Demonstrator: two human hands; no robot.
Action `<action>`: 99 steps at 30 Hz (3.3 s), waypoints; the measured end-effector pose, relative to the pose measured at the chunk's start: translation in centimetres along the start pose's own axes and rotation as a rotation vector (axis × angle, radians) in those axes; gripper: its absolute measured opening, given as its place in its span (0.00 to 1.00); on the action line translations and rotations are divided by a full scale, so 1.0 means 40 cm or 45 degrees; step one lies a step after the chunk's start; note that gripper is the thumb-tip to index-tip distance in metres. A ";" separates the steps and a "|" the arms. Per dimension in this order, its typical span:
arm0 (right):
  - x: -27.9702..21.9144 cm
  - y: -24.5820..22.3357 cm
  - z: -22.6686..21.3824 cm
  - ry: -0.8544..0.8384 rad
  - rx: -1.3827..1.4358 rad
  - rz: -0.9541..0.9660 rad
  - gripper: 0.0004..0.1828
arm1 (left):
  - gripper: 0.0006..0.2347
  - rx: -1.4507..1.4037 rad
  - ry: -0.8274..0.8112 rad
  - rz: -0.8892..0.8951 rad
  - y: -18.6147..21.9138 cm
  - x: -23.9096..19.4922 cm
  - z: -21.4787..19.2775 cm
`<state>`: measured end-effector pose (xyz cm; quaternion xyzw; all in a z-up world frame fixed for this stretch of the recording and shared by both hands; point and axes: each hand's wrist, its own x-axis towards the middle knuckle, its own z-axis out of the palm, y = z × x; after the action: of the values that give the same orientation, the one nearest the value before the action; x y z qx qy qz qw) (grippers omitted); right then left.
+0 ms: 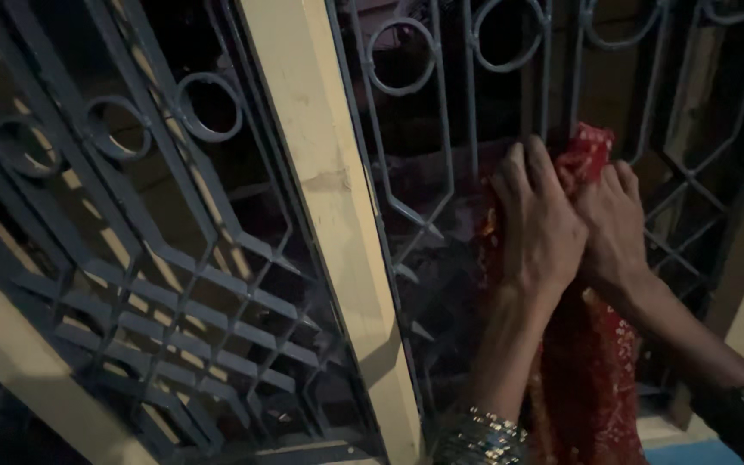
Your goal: The person wipes a metal window grille with a red patterned cloth. They move the cloth back and forth across the bars and decorative circular elements, cleaning the surface.
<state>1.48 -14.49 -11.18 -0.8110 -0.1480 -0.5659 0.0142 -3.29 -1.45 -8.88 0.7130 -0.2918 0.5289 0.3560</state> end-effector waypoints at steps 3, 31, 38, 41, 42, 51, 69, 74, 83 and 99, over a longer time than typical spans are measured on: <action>-0.031 -0.010 -0.064 0.096 0.133 -0.124 0.20 | 0.30 0.163 -0.117 0.095 0.012 -0.037 -0.031; 0.022 0.004 -0.011 0.344 1.013 0.316 0.28 | 0.23 -0.059 0.332 0.653 -0.083 0.256 0.090; 0.186 0.241 0.079 0.354 -0.359 0.176 0.22 | 0.23 -0.014 0.254 0.573 -0.103 0.239 0.109; 0.220 0.355 0.174 0.169 -0.241 0.446 0.17 | 0.23 0.005 0.218 0.530 -0.106 0.235 0.110; 0.216 0.384 0.190 0.233 -0.107 0.422 0.17 | 0.23 -0.006 0.220 0.533 -0.108 0.236 0.111; 0.004 0.154 0.076 0.538 -0.017 0.336 0.34 | 0.23 -0.061 0.241 0.586 -0.115 0.238 0.111; 0.133 0.174 0.038 0.596 -0.322 0.175 0.26 | 0.26 0.042 0.176 0.550 -0.102 0.241 0.110; -0.042 0.101 0.032 0.432 0.070 0.287 0.15 | 0.28 0.136 0.151 0.564 -0.076 0.256 0.080; 0.055 0.247 -0.153 0.525 0.162 0.331 0.23 | 0.23 0.162 0.232 0.674 -0.016 0.294 0.117; 0.166 0.258 -0.037 0.401 1.115 0.350 0.09 | 0.25 0.312 0.108 0.542 -0.007 0.267 0.202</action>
<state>4.88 -23.13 -3.03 -0.6454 -0.2598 -0.5590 0.4511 4.24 -8.32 -0.20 0.6504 -0.3540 0.6528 0.1595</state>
